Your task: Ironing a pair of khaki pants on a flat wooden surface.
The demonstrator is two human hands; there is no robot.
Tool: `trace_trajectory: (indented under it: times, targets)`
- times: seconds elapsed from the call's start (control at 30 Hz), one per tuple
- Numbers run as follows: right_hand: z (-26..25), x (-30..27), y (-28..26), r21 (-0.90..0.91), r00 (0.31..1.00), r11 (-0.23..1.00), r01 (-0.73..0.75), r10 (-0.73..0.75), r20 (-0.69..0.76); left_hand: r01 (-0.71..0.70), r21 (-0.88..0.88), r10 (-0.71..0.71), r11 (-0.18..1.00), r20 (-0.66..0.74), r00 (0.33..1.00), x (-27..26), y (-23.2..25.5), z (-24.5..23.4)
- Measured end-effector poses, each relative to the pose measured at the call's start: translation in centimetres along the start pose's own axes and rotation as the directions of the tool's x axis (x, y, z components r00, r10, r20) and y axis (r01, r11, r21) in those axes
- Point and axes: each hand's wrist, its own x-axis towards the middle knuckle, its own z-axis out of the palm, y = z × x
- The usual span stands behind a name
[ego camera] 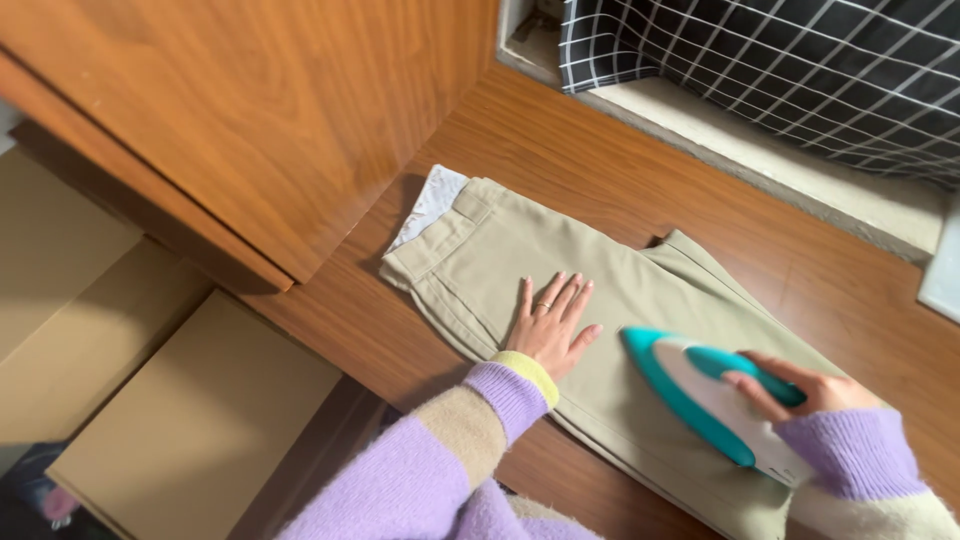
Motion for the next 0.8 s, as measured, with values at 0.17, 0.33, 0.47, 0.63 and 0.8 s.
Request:
trace_trajectory:
  times: [0.17, 0.33, 0.47, 0.63, 0.8]
  targets:
    - [2.5, -1.4, 2.0, -0.047, 0.974, 0.974, 0.222, -0.223, -0.028, -0.024, 0.029, 0.024, 0.999, -0.003, 1.0, 0.0, -0.2, 0.3]
    - [1.8, -1.2, 2.2, 0.018, 0.993, 0.993, 0.115, -0.114, -0.005, -0.035, 0.064, 0.03, 0.997, 0.071, 0.997, 0.1, -0.4, 0.6]
    - [0.2, 1.0, 1.9, 0.226, 0.978, 0.959, -0.17, 0.193, -0.083, -0.045, 0.097, 0.042, 0.994, 0.032, 0.999, 0.1, -0.8, 1.5]
    - [0.2, 3.6, 2.8, 0.361, 0.879, 0.842, -0.401, 0.465, -0.109, -0.047, 0.089, 0.042, 0.995, 0.062, 0.997, 0.2, -0.9, 1.8]
    - [-1.3, 1.5, 2.3, 0.344, 0.929, 0.881, -0.323, 0.365, -0.063, -0.017, 0.224, 0.024, 0.974, -0.03, 0.999, 0.1, -1.1, 4.5]
